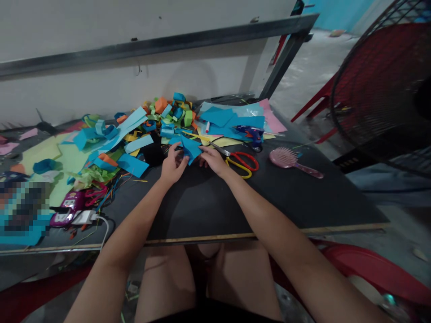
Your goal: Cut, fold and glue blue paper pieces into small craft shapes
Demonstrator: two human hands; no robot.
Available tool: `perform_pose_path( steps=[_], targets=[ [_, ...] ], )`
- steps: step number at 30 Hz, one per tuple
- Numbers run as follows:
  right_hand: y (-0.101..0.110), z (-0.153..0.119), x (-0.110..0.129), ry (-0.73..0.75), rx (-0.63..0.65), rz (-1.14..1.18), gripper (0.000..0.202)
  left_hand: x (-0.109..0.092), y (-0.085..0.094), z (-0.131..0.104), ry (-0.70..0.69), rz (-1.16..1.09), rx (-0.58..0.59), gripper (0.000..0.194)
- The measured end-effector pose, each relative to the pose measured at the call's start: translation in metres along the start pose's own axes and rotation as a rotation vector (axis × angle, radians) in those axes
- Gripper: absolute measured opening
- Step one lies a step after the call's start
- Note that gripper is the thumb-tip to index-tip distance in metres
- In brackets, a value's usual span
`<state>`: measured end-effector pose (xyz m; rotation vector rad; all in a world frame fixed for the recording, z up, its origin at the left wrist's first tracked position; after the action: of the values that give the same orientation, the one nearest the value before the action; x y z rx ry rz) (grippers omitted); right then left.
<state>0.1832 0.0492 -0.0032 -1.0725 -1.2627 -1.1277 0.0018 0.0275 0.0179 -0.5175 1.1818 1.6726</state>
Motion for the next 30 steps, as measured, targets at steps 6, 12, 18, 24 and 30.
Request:
perform_pose_path(
  steps=[6,12,18,24,30],
  targets=[
    [0.0,0.0,-0.003,0.014,-0.039,-0.011,0.043,-0.005,0.0,-0.004,-0.089,0.261,0.062,0.065],
    [0.0,-0.002,0.001,0.0,-0.086,0.061,0.061,0.001,0.0,0.002,0.02,0.123,-0.02,0.067],
    [-0.001,-0.004,0.006,0.015,-0.098,0.041,0.066,0.018,-0.001,0.012,0.38,-0.329,0.026,0.069],
    [0.001,-0.005,0.003,0.057,-0.123,-0.073,0.06,0.018,-0.005,0.009,0.413,-0.47,-0.003,0.054],
    [0.001,-0.006,0.002,0.092,-0.122,-0.083,0.061,0.015,-0.005,0.009,0.398,-0.454,-0.023,0.053]
  ],
)
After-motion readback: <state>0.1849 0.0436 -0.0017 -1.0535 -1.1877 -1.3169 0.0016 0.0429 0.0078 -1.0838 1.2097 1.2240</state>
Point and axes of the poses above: each hand's wrist, its own z-axis towards the middle knuckle, its own y-axis out of the back of the hand, x = y × z, the point moved 2 cm from there along z, towards the middle knuckle, and after that the axes turned 1 degree about z, right-handed, at the moved point
